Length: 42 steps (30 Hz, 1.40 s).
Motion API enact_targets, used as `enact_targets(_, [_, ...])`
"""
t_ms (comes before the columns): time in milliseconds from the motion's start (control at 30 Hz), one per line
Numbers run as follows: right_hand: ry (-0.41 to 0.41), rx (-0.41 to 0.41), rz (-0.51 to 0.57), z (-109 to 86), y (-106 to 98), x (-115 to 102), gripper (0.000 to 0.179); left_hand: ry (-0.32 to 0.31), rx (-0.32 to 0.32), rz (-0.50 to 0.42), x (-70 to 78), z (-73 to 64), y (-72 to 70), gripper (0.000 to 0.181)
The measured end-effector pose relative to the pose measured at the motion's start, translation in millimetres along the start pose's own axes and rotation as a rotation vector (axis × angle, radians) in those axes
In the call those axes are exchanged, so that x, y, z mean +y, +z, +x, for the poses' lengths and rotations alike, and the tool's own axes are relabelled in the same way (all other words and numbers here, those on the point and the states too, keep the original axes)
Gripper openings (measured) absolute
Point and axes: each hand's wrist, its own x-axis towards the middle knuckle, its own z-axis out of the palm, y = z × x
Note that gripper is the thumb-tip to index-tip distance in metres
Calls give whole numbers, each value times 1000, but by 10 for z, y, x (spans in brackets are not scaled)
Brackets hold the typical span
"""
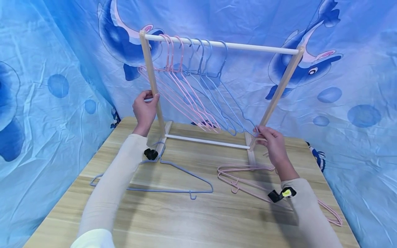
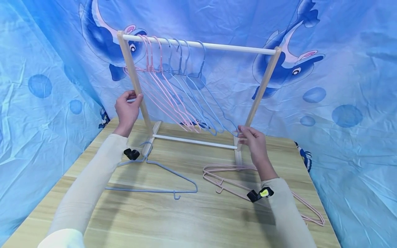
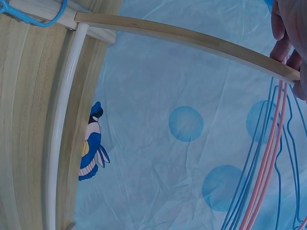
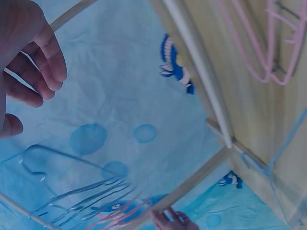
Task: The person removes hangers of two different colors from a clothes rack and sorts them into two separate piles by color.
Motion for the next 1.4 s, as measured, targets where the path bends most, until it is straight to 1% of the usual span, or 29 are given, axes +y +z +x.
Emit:
enact_targets(133, [-36, -18, -3, 84, 41, -197, 18, -6, 1, 3, -2, -6, -2, 28])
enact_targets(200, [-45, -28, -22, 127, 84, -301, 20, -3, 2, 6, -4, -6, -4, 28])
enact_targets(267, [-35, -41, -68, 170, 132, -403, 25, -1, 2, 6, -7, -4, -3, 28])
enact_targets(333, [-10, -55, -133, 215, 189, -499, 34, 3, 1, 5, -10, -2, -2, 29])
enact_targets(433, [61, -87, -237, 277, 285, -625, 48, 2, -2, 6, -14, 1, 2, 29])
enact_targets(533, [135, -128, -289, 343, 393, -726, 59, 3, -2, 9, -13, 3, 3, 30])
enact_targets(667, [189, -175, -344, 440, 543, -841, 68, 7, -4, 8, -6, 2, 6, 31])
enact_targets(767, [218, -212, -392, 514, 645, -919, 67, 4, -4, 7, 0, -1, 6, 31])
enact_targets(867, [254, -245, -407, 574, 729, -986, 63, 0, 0, 5, 1, -3, 3, 30])
enact_targets(1033, [307, -282, -390, 640, 825, -1044, 53, 3, -1, 1, -9, 0, -2, 30])
enact_targets(1133, [336, -290, -365, 678, 869, -1049, 49, 5, 1, -1, -17, 5, -1, 30])
enact_targets(1267, [338, -285, -369, 711, 924, -1041, 47, 16, 0, -11, -29, 13, 5, 30])
enact_targets(1400, [306, -263, -411, 705, 964, -1032, 42, 23, 0, -17, -45, 16, 11, 29])
